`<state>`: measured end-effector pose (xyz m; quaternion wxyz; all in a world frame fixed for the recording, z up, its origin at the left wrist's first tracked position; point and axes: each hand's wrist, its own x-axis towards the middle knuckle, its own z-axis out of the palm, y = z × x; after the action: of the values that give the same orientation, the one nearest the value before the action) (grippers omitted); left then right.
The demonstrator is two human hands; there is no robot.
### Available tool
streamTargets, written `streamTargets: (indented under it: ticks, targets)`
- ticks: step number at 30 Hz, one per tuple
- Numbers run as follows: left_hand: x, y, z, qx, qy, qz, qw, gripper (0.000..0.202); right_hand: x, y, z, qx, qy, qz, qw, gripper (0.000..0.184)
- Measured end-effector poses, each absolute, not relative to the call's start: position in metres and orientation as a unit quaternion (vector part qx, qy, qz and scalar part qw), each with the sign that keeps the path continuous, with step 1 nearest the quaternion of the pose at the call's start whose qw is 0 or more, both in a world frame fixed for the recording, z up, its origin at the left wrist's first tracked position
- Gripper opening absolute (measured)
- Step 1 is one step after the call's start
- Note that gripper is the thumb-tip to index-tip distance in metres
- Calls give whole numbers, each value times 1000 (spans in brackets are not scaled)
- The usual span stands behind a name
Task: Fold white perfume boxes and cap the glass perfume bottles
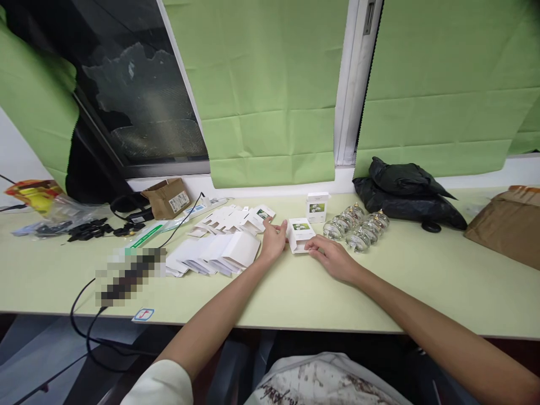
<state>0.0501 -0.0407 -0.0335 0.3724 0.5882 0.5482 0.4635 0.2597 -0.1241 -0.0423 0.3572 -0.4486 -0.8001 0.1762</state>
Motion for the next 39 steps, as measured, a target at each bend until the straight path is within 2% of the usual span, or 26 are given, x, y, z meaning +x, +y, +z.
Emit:
streamTargets:
  ticks: [4, 9, 15, 22, 27, 34, 39]
  targets:
    - [53, -38, -37, 537, 537, 476, 445, 82, 259, -126, -40, -446, -805, 170, 351, 16]
    - [52, -37, -40, 520, 521, 479, 478, 89, 259, -128, -38, -434, -815, 167, 346, 18]
    - [53, -38, -39, 513, 528, 477, 479, 86, 260, -127, -39, -416, -825, 157, 349, 21]
    - [51, -35, -40, 524, 522, 478, 475, 73, 260, -127, -38, -426, -824, 157, 339, 21]
    - [51, -38, -38, 533, 535, 464, 464, 81, 261, -124, -42, -416, -836, 133, 333, 24]
    - [51, -38, -37, 545, 539, 459, 450, 70, 264, -119, -49, -404, -848, 119, 323, 26]
    - [51, -37, -40, 541, 534, 472, 446, 75, 263, -120, -47, -400, -849, 116, 326, 26]
